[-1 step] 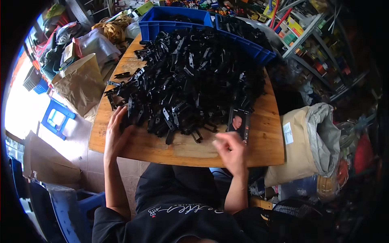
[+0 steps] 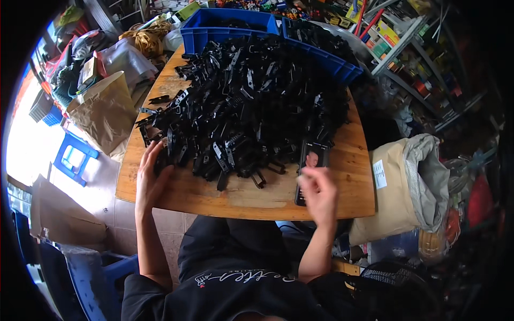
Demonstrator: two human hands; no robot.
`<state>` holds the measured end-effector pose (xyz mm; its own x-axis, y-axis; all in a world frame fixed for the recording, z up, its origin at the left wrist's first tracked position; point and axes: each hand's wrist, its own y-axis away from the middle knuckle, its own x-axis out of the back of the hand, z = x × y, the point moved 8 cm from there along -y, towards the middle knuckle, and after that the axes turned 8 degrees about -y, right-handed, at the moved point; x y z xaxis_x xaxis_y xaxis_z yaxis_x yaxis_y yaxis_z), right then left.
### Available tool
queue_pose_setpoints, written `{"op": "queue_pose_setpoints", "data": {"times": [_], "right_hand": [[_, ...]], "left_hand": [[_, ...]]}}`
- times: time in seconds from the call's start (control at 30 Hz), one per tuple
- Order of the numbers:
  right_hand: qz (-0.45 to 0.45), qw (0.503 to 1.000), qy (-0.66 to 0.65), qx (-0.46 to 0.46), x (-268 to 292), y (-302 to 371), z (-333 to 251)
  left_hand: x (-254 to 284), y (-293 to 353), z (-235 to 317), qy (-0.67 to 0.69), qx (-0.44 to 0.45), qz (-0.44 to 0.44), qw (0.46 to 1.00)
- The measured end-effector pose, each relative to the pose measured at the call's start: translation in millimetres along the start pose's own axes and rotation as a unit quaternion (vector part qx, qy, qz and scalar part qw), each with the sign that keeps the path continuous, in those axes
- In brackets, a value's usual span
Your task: The person is assembling small black plastic components at a workbench.
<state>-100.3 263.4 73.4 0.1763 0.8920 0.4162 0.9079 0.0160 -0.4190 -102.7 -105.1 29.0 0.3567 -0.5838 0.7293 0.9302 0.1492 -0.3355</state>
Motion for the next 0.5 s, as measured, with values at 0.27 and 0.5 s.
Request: {"op": "queue_pose_setpoints", "data": {"times": [0.27,0.5], "right_hand": [[0.091,0.939,0.332,-0.007,144.8,-139.2,160.2],[0.061,0.973,0.219,-0.047,135.8,-147.5,218.2]], "left_hand": [[29.8,-8.0,-29.6,0.052,0.019,0.068,0.996],[21.3,-102.5,-109.6,0.045,0.032,0.045,0.997]]}}
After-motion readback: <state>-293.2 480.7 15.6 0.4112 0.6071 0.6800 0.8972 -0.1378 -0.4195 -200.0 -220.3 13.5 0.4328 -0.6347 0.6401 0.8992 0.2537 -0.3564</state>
